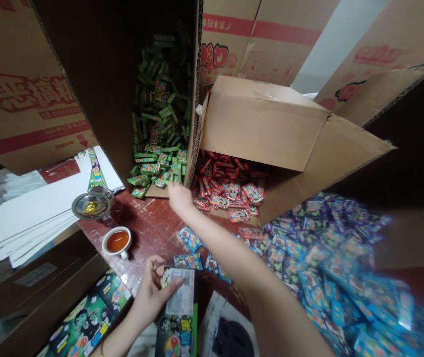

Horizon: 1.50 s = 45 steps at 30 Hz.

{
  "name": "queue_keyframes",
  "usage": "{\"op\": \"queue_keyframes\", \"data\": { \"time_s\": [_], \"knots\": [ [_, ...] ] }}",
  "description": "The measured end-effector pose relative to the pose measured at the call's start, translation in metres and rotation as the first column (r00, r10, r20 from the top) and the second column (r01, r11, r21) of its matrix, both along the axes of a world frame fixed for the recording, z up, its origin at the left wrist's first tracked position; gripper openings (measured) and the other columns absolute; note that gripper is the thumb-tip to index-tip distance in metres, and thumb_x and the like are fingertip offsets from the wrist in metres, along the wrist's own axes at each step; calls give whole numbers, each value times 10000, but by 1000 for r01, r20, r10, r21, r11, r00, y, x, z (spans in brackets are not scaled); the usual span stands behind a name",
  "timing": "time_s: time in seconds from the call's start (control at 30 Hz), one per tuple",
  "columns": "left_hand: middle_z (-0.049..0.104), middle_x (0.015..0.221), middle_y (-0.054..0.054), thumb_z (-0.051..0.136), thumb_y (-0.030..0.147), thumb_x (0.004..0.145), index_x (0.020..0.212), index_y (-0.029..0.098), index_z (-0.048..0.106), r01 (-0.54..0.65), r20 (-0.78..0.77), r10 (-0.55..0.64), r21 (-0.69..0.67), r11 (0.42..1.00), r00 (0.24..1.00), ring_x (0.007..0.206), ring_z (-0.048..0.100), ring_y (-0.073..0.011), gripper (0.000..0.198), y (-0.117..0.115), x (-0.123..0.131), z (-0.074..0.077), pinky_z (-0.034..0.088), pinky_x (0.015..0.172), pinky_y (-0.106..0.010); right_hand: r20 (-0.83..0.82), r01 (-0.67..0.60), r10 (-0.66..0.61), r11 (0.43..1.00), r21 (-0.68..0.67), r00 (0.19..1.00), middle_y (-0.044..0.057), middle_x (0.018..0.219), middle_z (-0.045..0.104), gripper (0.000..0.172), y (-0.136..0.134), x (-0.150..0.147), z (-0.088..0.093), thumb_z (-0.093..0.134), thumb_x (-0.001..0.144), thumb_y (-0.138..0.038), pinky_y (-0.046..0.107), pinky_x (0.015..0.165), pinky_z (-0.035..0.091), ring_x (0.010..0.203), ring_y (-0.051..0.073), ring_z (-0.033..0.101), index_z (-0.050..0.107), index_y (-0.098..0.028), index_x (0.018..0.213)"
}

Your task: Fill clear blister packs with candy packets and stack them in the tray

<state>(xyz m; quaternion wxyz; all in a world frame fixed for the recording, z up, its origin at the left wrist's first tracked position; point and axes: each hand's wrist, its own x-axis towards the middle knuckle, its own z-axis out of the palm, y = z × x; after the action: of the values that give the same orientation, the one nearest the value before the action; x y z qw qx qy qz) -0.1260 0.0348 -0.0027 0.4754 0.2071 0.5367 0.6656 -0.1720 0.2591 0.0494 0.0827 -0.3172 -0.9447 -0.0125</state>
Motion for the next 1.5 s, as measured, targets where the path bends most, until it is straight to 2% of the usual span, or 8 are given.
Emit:
{"op": "queue_keyframes", "data": {
  "time_s": [0.1,0.3,0.43,0.6,0.7,0.97,1.23,1.5],
  "knots": [
    [587,699,86,757,319,726,997,265,294,-41,-6,41,8,999,999,602,614,-106,539,2,-1,4,473,551,-191,-335,-40,-64,954,-296,940,87,989,646,294,-11,58,9,440,888,-178,286,698,537,825,183,657,472,-160,1179],
    [646,746,55,764,304,709,1012,266,284,177,15,-178,48,983,984,587,630,-118,569,11,36,10,501,562,-222,-643,-389,-559,515,-764,523,-30,797,621,443,-41,205,6,700,743,-339,227,510,514,600,115,601,437,-231,1082],
    [589,716,67,759,292,713,1012,250,319,350,-115,-343,53,935,932,601,593,-102,534,15,70,13,454,561,-192,-628,-288,-620,565,-773,470,-4,766,645,306,-62,267,14,762,701,-369,227,555,511,602,100,594,586,-173,857],
    [555,777,59,772,278,697,1012,243,348,486,-243,-466,24,874,851,600,548,-79,530,11,106,24,396,526,-170,-531,-333,-198,588,-737,824,15,827,674,132,-81,302,44,618,847,-278,296,777,517,795,134,628,677,-160,828],
    [591,769,55,762,283,710,1020,249,331,547,-223,-529,25,837,819,587,561,-88,532,8,119,28,410,518,-176,-463,-392,25,573,-720,886,18,874,664,120,-92,314,51,584,871,-225,293,807,508,841,131,609,691,-172,888],
    [669,877,-16,728,289,751,1169,270,316,573,-209,-561,-7,820,801,630,622,-133,587,6,115,29,510,569,-250,-649,-420,-469,507,-753,599,72,1158,656,243,-140,348,-5,737,761,-307,397,952,504,1084,182,623,683,-193,968],
    [551,774,28,707,260,778,983,217,479,606,-366,-564,3,795,741,636,528,-93,309,9,109,25,443,577,-205,-677,-251,-433,700,-669,595,51,1054,683,213,-171,350,-18,649,859,-300,360,906,520,995,172,646,713,-269,1060],
    [673,900,-19,711,299,779,1240,287,312,505,-205,-493,5,863,845,686,657,-150,610,1,123,16,539,578,-255,-669,-196,-540,685,-702,510,92,1159,637,247,-188,345,-34,615,882,-299,379,970,489,1104,207,601,678,-234,1112]
  ]
}}
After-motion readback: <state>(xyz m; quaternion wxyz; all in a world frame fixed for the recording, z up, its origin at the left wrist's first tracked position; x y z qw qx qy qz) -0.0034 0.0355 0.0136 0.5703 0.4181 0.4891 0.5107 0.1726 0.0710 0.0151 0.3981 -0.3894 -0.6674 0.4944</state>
